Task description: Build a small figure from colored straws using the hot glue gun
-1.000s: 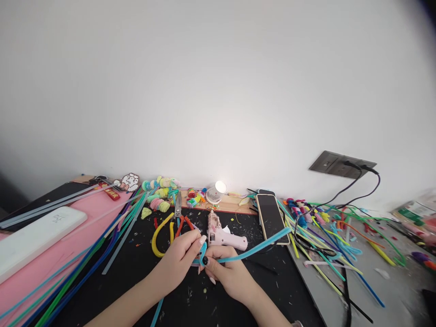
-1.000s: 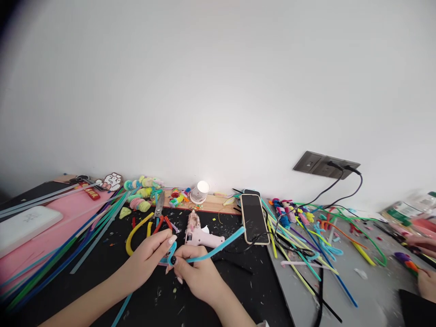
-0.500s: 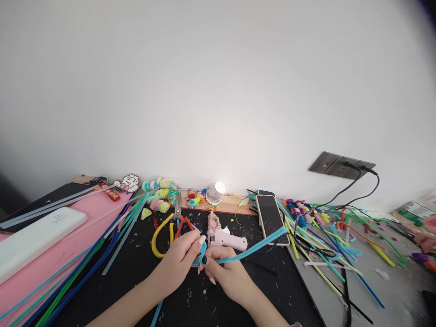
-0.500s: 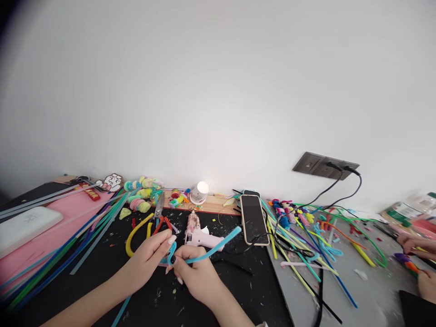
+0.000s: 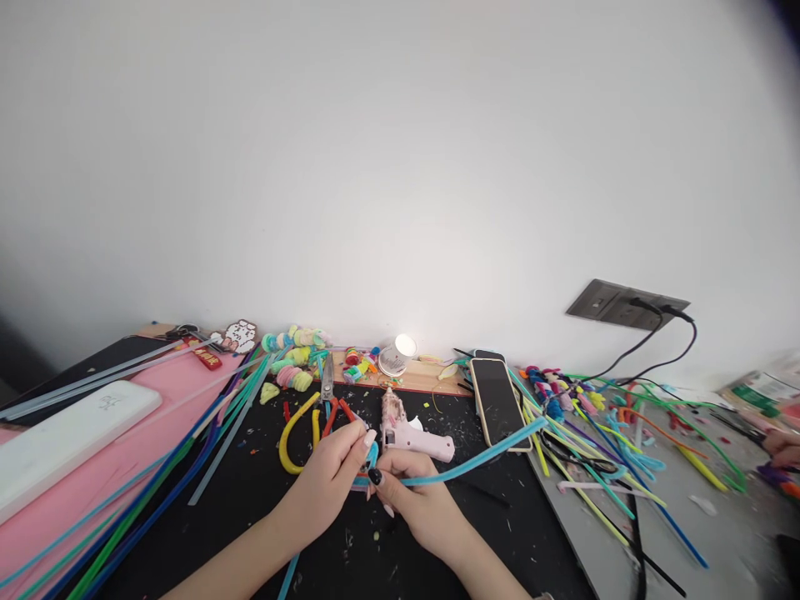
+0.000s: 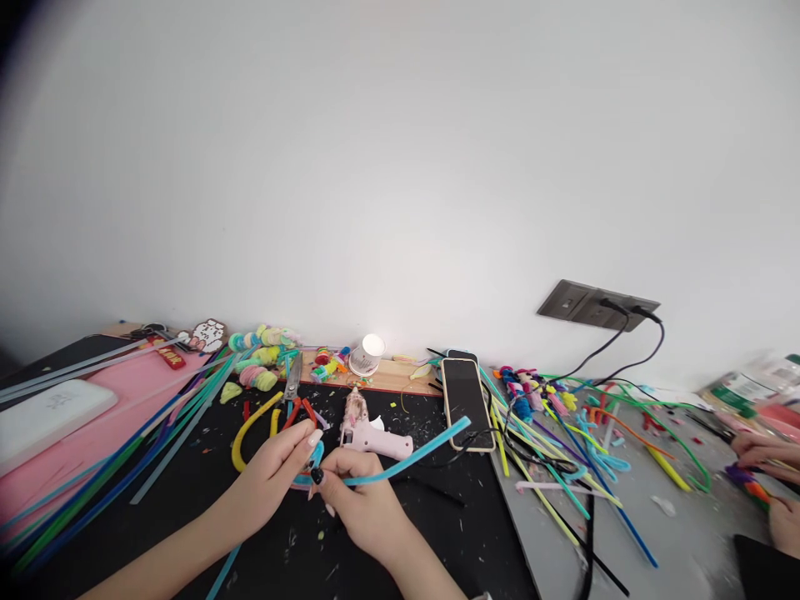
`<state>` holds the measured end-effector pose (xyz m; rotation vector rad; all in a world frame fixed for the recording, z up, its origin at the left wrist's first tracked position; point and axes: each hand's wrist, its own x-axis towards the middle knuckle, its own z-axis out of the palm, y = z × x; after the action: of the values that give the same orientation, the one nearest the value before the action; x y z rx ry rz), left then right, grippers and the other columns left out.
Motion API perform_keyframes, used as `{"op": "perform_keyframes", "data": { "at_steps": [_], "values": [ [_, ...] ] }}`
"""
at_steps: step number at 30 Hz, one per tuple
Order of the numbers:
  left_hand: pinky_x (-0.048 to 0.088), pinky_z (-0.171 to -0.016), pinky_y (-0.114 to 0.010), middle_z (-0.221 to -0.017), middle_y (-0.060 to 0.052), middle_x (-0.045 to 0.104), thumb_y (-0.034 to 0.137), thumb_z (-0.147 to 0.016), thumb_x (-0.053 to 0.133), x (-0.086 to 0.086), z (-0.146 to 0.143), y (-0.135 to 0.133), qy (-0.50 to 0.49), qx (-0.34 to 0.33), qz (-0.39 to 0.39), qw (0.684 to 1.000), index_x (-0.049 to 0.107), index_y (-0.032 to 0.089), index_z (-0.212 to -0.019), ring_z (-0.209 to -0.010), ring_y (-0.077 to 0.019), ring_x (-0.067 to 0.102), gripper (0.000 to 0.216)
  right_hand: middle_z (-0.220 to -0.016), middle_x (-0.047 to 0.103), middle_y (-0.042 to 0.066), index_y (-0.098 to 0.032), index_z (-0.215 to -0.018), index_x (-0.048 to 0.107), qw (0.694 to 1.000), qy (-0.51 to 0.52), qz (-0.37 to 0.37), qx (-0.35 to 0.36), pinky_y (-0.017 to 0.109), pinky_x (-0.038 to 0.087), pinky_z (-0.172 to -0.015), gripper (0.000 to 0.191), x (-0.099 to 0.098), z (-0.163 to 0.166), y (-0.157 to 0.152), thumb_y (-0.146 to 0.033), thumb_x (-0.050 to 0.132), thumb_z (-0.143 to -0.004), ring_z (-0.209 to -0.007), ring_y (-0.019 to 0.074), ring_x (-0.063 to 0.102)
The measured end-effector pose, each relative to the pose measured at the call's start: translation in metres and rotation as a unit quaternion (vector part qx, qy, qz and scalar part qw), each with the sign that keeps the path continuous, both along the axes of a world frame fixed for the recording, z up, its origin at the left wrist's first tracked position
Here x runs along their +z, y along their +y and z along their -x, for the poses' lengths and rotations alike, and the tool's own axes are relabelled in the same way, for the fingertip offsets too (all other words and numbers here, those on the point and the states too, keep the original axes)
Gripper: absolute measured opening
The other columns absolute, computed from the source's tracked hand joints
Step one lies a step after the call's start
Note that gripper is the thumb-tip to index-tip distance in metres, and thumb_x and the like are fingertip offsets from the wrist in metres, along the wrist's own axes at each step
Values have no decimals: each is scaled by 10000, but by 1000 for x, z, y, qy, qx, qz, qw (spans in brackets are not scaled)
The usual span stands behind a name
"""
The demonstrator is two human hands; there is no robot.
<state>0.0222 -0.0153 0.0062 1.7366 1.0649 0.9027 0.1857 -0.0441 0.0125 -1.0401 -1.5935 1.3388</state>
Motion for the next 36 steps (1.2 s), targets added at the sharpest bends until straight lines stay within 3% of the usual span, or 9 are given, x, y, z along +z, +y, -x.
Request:
{"op": "perform_keyframes", "data": {
  "at_steps": [19,29,36],
  "values": [
    [286,-570,-274,-645,55,298,450,-955,324,7,-1,-3,-7,-9,-1,1000,254,236,-658,-596,-144,337,373,-518,487,-31,-147,-658,660,1000,19,23,5,233,313,-499,435,0,2,0,-531,610,-856,-478,94,417],
    [255,-568,-273,-642,56,277,461,-966,330,7,2,-2,-38,-9,31,999,266,231,-662,-594,-141,301,387,-444,427,-67,-161,-628,586,992,56,40,-105,224,239,-454,431,-5,-5,4,-550,669,-793,-416,73,332],
    [281,-581,-265,-652,51,311,459,-961,347,10,4,-1,-28,-44,28,998,357,220,-677,-611,-141,335,371,-483,380,-76,-177,-630,508,986,61,12,-157,233,212,-472,466,-2,-5,7,-586,586,-838,-451,75,272]
  ]
}}
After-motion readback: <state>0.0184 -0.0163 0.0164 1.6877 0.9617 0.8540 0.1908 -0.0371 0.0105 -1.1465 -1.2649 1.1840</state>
